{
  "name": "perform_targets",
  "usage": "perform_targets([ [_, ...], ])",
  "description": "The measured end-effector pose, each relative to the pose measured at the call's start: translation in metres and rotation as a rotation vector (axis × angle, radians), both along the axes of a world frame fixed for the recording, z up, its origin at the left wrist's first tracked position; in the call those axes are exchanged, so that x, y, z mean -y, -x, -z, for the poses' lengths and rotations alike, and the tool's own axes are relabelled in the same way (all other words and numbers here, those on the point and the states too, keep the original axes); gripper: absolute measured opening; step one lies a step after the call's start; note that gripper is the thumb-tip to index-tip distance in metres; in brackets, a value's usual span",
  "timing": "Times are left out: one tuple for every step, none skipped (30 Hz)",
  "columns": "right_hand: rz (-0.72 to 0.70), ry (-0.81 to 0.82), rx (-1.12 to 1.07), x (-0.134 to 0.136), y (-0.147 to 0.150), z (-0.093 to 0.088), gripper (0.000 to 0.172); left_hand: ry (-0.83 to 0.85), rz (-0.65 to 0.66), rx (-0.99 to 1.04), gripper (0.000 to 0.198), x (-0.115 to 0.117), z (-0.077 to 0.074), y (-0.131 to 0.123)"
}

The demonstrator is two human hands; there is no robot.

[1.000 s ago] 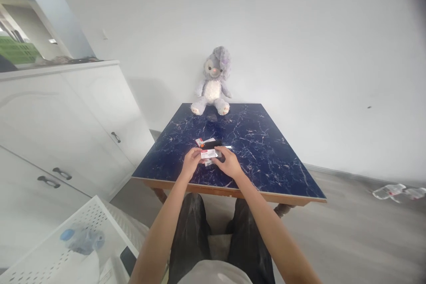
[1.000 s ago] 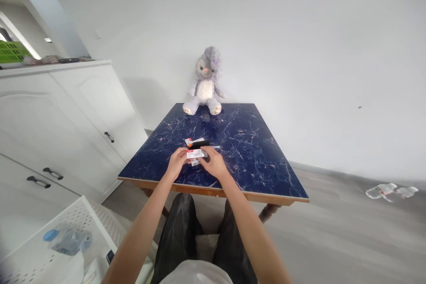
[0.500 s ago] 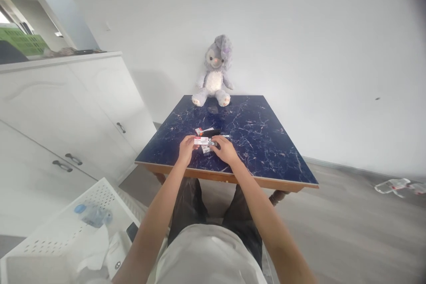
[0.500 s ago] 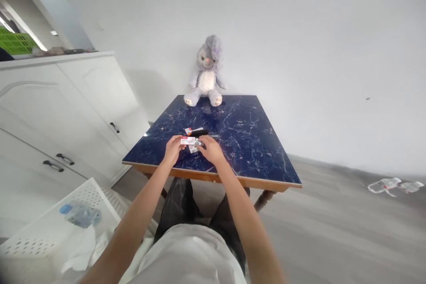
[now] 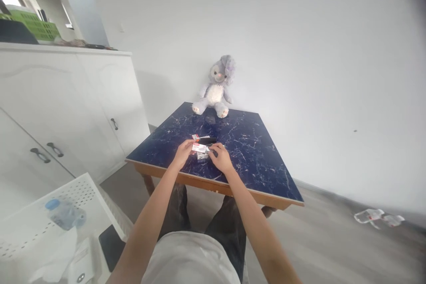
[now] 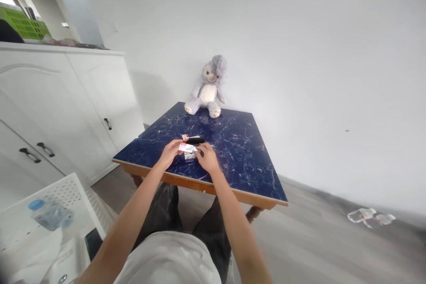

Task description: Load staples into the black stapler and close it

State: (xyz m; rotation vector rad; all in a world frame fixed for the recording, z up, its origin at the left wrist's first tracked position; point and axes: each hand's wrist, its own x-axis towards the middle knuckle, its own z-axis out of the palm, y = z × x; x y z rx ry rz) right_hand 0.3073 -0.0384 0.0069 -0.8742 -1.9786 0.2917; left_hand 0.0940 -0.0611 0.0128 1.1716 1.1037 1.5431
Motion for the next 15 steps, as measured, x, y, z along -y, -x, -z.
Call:
perform_targets([
  [-0.007,0.005,-0.003,-0.0004,-0.0003,0.0002,0.018,-0.007,0.010,-0.008,0.036,0.0008,-0.0004,-0.0001],
  [-0.013,0.008,-0.002,-0.0009,-0.0004,0.0005,0.017,-0.011,0.021,-0.017,0.035,0.0014,-0.0006,0.0001],
  [-0.017,0.004,0.001,-0.0014,-0.0004,0.0010,0.017,-0.012,0.032,-0.027,0.034,0.0019,-0.0006,0.0005],
  [-0.016,-0.006,0.003,-0.0019,-0.0001,0.0016,0.017,-0.011,0.042,-0.038,0.032,0.0021,-0.0006,0.0011],
  [-0.013,-0.021,0.008,-0.0023,0.0003,0.0023,0.018,-0.007,0.049,-0.049,0.032,0.0021,-0.0004,0.0018],
  [-0.013,-0.036,0.016,-0.0026,0.0008,0.0030,0.019,-0.002,0.052,-0.059,0.031,0.0019,-0.0001,0.0025],
  [-0.011,-0.050,0.024,-0.0027,0.0013,0.0036,0.020,0.003,0.052,-0.067,0.030,0.0015,0.0003,0.0031],
  [-0.007,-0.061,0.032,-0.0027,0.0018,0.0041,0.021,0.009,0.049,-0.074,0.030,0.0011,0.0006,0.0036],
  [0.001,-0.067,0.040,-0.0026,0.0022,0.0043,0.020,0.015,0.045,-0.078,0.029,0.0006,0.0008,0.0038],
  [0.016,-0.070,0.047,-0.0024,0.0025,0.0043,0.020,0.021,0.041,-0.081,0.028,0.0002,0.0010,0.0038],
  [0.035,-0.074,0.052,-0.0021,0.0026,0.0040,0.019,0.027,0.038,-0.082,0.028,-0.0001,0.0010,0.0037],
  [0.058,-0.079,0.055,-0.0019,0.0027,0.0035,0.019,0.031,0.036,-0.083,0.027,-0.0003,0.0008,0.0035],
  [0.078,-0.084,0.056,-0.0017,0.0026,0.0029,0.020,0.036,0.036,-0.082,0.026,-0.0004,0.0007,0.0032],
  [0.093,-0.088,0.058,-0.0017,0.0025,0.0022,0.021,0.039,0.036,-0.083,0.026,-0.0006,0.0005,0.0030],
  [0.100,-0.093,0.059,-0.0018,0.0024,0.0015,0.022,0.039,0.033,-0.086,0.026,-0.0007,0.0005,0.0029],
])
